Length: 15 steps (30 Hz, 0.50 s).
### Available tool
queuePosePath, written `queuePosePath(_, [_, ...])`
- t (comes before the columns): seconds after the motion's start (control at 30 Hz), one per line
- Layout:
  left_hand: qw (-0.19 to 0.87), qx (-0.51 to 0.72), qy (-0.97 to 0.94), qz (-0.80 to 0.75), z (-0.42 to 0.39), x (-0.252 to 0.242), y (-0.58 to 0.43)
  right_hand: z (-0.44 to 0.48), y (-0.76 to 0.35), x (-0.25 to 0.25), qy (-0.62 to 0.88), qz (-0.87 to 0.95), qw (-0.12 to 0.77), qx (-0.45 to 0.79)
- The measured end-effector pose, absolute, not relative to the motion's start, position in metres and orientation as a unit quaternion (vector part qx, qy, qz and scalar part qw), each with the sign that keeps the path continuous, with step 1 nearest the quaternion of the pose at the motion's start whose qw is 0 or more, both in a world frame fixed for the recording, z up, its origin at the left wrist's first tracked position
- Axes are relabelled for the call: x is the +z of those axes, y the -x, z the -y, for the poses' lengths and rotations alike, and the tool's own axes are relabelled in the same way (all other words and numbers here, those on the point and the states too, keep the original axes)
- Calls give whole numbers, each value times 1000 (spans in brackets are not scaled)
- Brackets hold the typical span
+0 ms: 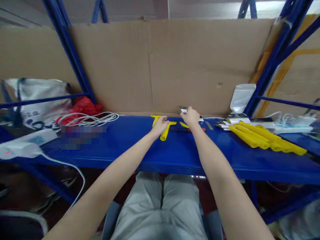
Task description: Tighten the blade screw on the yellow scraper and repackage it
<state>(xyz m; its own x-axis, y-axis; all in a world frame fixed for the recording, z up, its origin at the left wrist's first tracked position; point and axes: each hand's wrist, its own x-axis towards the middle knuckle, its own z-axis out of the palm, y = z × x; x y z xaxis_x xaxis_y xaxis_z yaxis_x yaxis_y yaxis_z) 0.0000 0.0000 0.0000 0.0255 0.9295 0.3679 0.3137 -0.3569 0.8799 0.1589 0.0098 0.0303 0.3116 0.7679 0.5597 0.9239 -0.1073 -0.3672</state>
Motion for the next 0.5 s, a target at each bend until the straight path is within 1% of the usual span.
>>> queuePosePath(0.27, [359,632,-554,-405,-5,3,3,-1,-120,29,601,695,365,-150])
queuePosePath(0.5, [432,647,-504,-374,-8,10,7,7,-104,27,533,762,329,-163])
